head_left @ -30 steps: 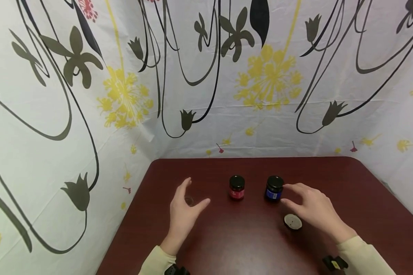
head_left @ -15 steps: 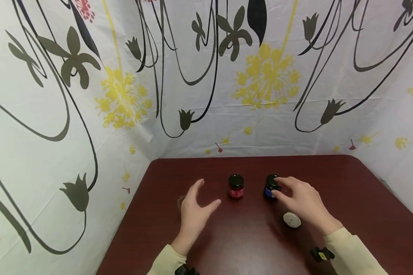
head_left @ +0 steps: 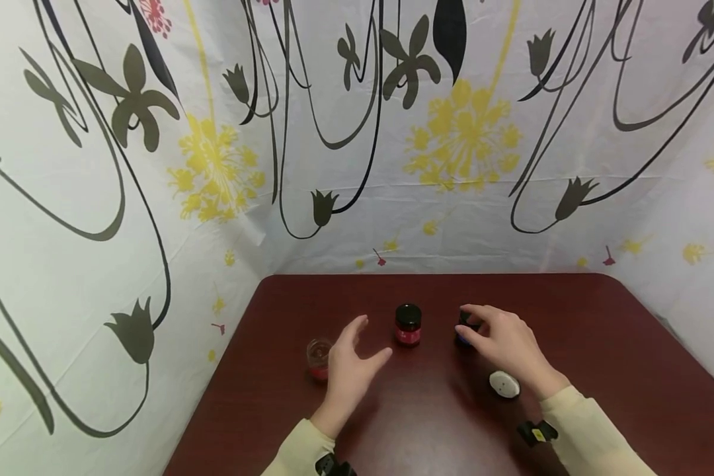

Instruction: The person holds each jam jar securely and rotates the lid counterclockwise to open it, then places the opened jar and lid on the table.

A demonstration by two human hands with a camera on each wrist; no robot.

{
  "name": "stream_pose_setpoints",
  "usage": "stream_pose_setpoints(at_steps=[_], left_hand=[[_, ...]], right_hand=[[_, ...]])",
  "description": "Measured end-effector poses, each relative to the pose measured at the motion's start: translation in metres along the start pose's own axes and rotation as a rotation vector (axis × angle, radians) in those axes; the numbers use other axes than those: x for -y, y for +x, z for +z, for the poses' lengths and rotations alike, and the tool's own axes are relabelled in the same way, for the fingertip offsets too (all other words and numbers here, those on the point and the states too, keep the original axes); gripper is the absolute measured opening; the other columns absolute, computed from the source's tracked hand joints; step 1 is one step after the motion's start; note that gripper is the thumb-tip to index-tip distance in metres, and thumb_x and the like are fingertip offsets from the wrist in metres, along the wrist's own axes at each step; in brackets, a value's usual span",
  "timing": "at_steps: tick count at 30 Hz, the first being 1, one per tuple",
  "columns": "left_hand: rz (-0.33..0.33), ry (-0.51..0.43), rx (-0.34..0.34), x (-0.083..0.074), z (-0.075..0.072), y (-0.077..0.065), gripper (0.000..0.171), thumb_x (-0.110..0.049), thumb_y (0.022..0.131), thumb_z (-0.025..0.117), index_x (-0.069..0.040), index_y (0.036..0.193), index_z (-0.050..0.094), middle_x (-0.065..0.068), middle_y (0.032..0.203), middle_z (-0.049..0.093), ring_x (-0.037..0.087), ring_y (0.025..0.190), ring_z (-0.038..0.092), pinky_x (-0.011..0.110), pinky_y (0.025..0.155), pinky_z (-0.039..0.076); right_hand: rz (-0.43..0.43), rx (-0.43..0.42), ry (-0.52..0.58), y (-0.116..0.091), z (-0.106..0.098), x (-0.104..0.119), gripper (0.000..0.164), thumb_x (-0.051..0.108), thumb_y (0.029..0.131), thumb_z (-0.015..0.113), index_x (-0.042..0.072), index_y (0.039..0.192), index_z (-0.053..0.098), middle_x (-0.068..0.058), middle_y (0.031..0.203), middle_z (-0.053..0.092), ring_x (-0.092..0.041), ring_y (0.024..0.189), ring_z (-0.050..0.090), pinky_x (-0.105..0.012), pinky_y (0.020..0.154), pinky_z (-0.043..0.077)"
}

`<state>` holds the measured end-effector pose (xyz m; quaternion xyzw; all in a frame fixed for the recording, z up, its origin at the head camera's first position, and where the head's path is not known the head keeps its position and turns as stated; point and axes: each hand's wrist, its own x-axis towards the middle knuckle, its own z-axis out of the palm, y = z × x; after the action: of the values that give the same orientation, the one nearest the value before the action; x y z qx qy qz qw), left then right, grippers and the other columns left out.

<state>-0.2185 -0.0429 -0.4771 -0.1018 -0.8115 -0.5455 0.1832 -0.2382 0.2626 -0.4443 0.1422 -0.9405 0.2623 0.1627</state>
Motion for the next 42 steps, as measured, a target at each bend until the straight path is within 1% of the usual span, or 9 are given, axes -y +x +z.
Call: stream_pose_setpoints(at_steps=[7,15,22,25,29,34,36,38,42], left_hand=[[-0.047,-0.013,0.032,0.003,0.012,0.001,0.071,-0.028,0.080,0.087,-0.022,0.143,0.055,-0.004,0.139,0.059,0.014,0.129,0.054,0.037,0.104,0.045],[-0.081,-0.012,0.045,0.010,0.023,0.004,0.071,-0.030,0.080,0.087,-0.023,0.143,0.055,-0.001,0.141,0.059,0.014,0.129,0.054,0.037,0.102,0.046],[-0.099,-0.002,0.056,0.016,0.033,0.008,0.070,-0.031,0.081,0.087,-0.022,0.142,0.055,0.003,0.141,0.059,0.018,0.127,0.056,0.039,0.101,0.047],[-0.106,-0.002,0.053,0.019,0.037,0.010,0.069,-0.027,0.080,0.087,-0.020,0.141,0.056,0.003,0.139,0.060,0.018,0.126,0.057,0.039,0.101,0.048],[-0.110,-0.008,0.041,0.023,0.042,0.012,0.068,-0.022,0.079,0.088,-0.017,0.140,0.057,0.004,0.137,0.061,0.019,0.125,0.058,0.039,0.100,0.048],[-0.131,0.001,0.046,0.027,0.048,0.012,0.067,-0.022,0.079,0.087,-0.017,0.139,0.058,0.002,0.136,0.062,0.019,0.125,0.058,0.039,0.100,0.048],[-0.132,0.005,0.051,0.028,0.049,0.013,0.067,-0.022,0.080,0.087,-0.017,0.140,0.058,0.003,0.136,0.062,0.021,0.125,0.059,0.041,0.099,0.049],[-0.128,0.000,0.055,0.029,0.051,0.014,0.067,-0.021,0.080,0.087,-0.016,0.140,0.057,0.006,0.136,0.061,0.022,0.124,0.059,0.042,0.099,0.049],[-0.136,-0.039,0.059,0.033,0.054,0.017,0.067,-0.020,0.080,0.087,-0.013,0.139,0.058,0.012,0.135,0.062,0.026,0.123,0.059,0.047,0.097,0.050]], right_hand=[[0.002,0.025,0.004,0.008,0.007,0.001,0.048,0.045,0.094,0.069,0.022,0.135,0.063,0.008,0.098,0.069,-0.003,0.070,0.060,-0.032,0.056,0.046],[-0.015,0.062,-0.013,0.029,0.017,0.006,0.050,0.050,0.094,0.066,0.022,0.136,0.062,0.010,0.088,0.066,-0.004,0.067,0.058,-0.031,0.055,0.047],[-0.036,0.055,-0.023,0.037,0.028,0.009,0.047,0.041,0.093,0.071,0.016,0.133,0.065,-0.002,0.103,0.073,-0.008,0.078,0.065,-0.035,0.060,0.052],[-0.029,0.058,-0.013,0.039,0.031,0.011,0.048,0.039,0.093,0.071,0.014,0.133,0.065,-0.001,0.099,0.073,-0.006,0.073,0.064,-0.035,0.059,0.051],[-0.012,0.074,0.011,0.041,0.033,0.013,0.049,0.039,0.093,0.071,0.014,0.134,0.063,0.004,0.088,0.071,-0.003,0.064,0.060,-0.033,0.057,0.050],[0.019,0.098,0.041,0.043,0.035,0.015,0.050,0.038,0.094,0.070,0.013,0.136,0.061,0.008,0.074,0.066,-0.005,0.056,0.057,-0.033,0.055,0.048],[0.027,0.106,0.053,0.044,0.037,0.016,0.050,0.037,0.094,0.070,0.013,0.137,0.061,0.008,0.072,0.066,-0.006,0.055,0.057,-0.033,0.055,0.048],[0.032,0.116,0.062,0.044,0.038,0.016,0.051,0.036,0.093,0.071,0.012,0.137,0.061,0.007,0.076,0.067,-0.005,0.058,0.059,-0.033,0.057,0.049],[0.041,0.142,0.063,0.047,0.043,0.017,0.051,0.034,0.093,0.072,0.013,0.137,0.061,0.005,0.078,0.068,-0.004,0.061,0.060,-0.032,0.058,0.050]])
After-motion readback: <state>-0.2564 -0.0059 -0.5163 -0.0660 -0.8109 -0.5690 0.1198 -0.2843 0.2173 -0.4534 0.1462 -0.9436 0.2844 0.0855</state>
